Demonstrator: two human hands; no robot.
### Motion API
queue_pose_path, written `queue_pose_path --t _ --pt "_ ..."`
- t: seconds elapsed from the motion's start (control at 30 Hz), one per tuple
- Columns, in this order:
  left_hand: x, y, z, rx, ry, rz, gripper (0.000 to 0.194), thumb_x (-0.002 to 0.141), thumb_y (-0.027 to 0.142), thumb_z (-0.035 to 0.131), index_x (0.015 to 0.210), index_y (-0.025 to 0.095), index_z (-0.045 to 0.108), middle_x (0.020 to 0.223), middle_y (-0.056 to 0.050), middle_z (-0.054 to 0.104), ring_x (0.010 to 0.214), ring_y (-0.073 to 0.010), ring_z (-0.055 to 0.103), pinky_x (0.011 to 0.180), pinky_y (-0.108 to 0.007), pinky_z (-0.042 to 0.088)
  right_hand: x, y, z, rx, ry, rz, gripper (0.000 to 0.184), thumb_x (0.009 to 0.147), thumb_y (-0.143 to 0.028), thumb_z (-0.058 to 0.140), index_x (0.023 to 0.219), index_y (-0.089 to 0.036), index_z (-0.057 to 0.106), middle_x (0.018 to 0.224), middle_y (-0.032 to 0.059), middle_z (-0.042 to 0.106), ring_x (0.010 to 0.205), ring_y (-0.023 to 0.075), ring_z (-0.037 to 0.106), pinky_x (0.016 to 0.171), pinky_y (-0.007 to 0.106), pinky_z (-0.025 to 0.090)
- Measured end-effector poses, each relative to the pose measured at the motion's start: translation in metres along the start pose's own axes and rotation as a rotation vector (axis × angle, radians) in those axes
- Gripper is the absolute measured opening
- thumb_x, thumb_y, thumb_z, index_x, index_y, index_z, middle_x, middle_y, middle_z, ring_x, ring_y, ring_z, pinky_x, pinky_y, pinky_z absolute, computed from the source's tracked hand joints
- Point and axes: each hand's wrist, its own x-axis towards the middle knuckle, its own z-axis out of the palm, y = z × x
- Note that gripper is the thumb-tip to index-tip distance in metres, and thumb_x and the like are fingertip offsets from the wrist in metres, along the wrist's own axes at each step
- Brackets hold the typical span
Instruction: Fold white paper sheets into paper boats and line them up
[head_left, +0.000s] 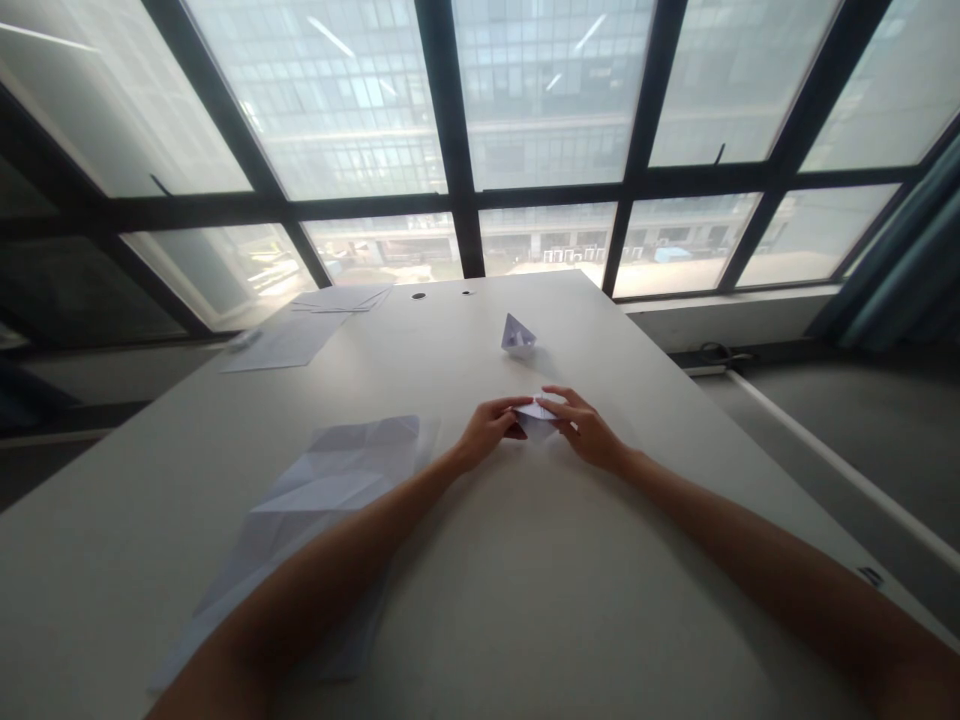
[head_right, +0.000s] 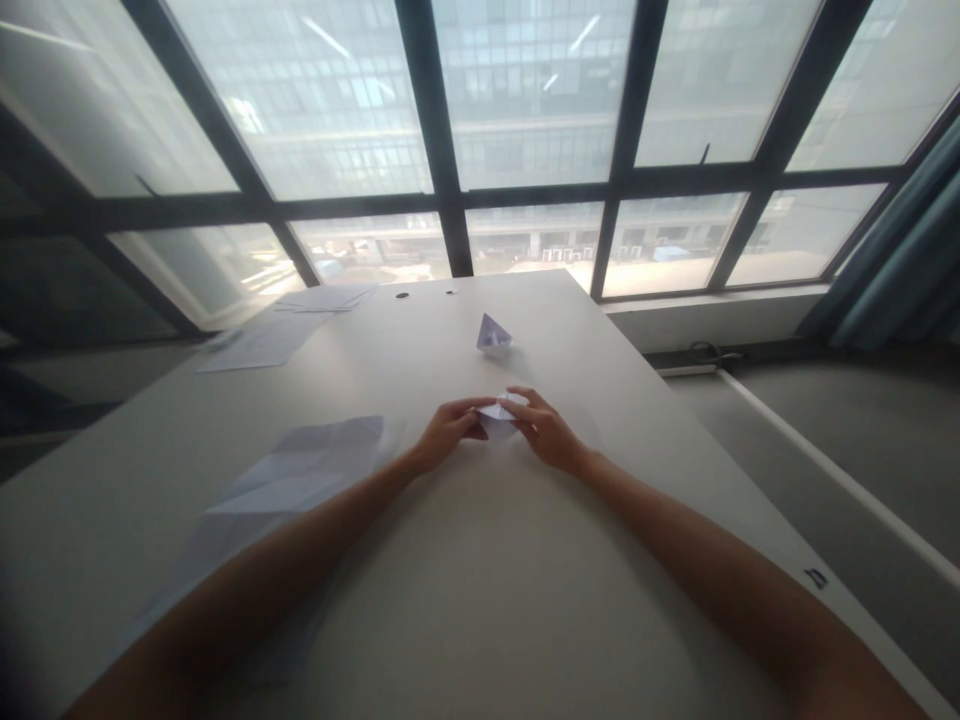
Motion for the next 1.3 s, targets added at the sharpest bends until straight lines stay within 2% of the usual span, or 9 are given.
queue_pose_path --t 0.17,0.33,0.47,0.53,0.6,0.67,0.8,0.97,1.3 --pt "-0.002 0.004 -0.004 -0.127 -0.042 0.004 0.048 0.087 0.045 0.066 0.12 0.01 0.068 0.108 -0.013 0.071 0.095 -0.0231 0.069 0.091 -0.044 0.056 -0.001 -0.007 -0.001 0.052 -0.033 0.003 0.043 0.095 -0.031 0.055 0.138 -0.026 0.056 0.146 0.0142 0.044 0.116 0.0273 0.057 0.089 0.042 0.056" --pt "-0.002 0.003 0.0 0.086 -0.035 0.077 0.061 0.071 0.041 0.084 0.121 0.013 0.063 0.103 -0.01 0.071 0.087 -0.0221 0.07 0.077 -0.034 0.058 -0.001 -0.007 -0.001 0.041 0.021 0.006 0.034 0.096 -0.029 0.053 0.128 -0.026 0.064 0.142 0.0124 0.047 0.11 0.0249 0.059 0.089 0.042 0.056" --pt "-0.001 -0.001 0.0 0.077 -0.046 0.095 0.078 0.071 0.038 0.084 0.137 0.018 0.049 0.104 -0.01 0.07 0.085 -0.0217 0.071 0.074 -0.032 0.057 0.001 -0.001 0.004 0.143 0.123 0.135 0.054 0.087 -0.032 0.065 0.139 -0.025 0.053 0.144 0.0147 0.043 0.097 0.0213 0.062 0.073 0.035 0.059" --pt "0.001 -0.003 0.0 0.064 -0.046 0.09 0.088 0.07 0.036 0.085 0.145 0.02 0.041 0.105 -0.01 0.07 0.086 -0.0216 0.071 0.075 -0.032 0.057 0.003 0.003 0.006 0.255 0.127 0.246 0.069 0.081 -0.034 0.071 0.144 -0.022 0.046 0.131 0.0147 0.055 0.086 0.0191 0.063 0.066 0.032 0.057" --pt "0.002 -0.004 0.0 0.063 -0.043 0.083 0.09 0.07 0.035 0.085 0.147 0.019 0.039 0.106 -0.01 0.07 0.087 -0.0218 0.071 0.076 -0.032 0.056 0.005 0.006 0.006 0.373 0.054 0.349 0.068 0.078 -0.035 0.073 0.138 -0.017 0.049 0.104 0.0091 0.067 0.071 0.0162 0.062 0.059 0.028 0.053" --pt "0.002 -0.006 0.0 0.051 -0.062 0.075 0.088 0.07 0.035 0.085 0.145 0.016 0.043 0.104 -0.01 0.07 0.088 -0.022 0.07 0.077 -0.032 0.055 0.006 0.006 0.004 0.424 -0.031 0.396 0.049 0.076 -0.034 0.073 0.119 -0.012 0.062 0.081 0.0032 0.067 0.064 0.0148 0.059 0.056 0.025 0.049" --pt "0.002 -0.007 0.003 0.049 -0.176 0.039 0.069 0.07 0.038 0.084 0.127 0.011 0.059 0.098 -0.01 0.071 0.086 -0.0217 0.069 0.076 -0.032 0.054 0.008 0.004 0.001 0.354 -0.055 0.416 0.023 0.073 -0.03 0.072 0.087 -0.012 0.068 0.071 0.0008 0.065 0.062 0.0148 0.058 0.055 0.024 0.045" --pt "0.001 -0.003 0.006 0.192 -0.131 -0.009 0.045 0.067 0.042 0.084 0.091 0.008 0.067 0.077 -0.004 0.068 0.068 -0.0168 0.063 0.062 -0.025 0.049 0.009 0.0 0.004 0.325 -0.074 0.436 0.018 0.072 -0.027 0.069 0.083 -0.012 0.068 0.065 -0.0003 0.063 0.057 0.0136 0.056 0.051 0.022 0.041" --pt "0.001 0.009 0.002 0.154 -0.137 -0.115 0.049 0.069 0.051 0.079 0.091 0.009 0.071 0.075 -0.004 0.066 0.063 -0.0146 0.06 0.059 -0.025 0.047 0.026 -0.007 0.012 0.407 -0.103 0.539 0.026 0.078 -0.039 0.064 0.078 -0.012 0.067 0.064 0.0015 0.061 0.055 0.0135 0.054 0.051 0.024 0.044"
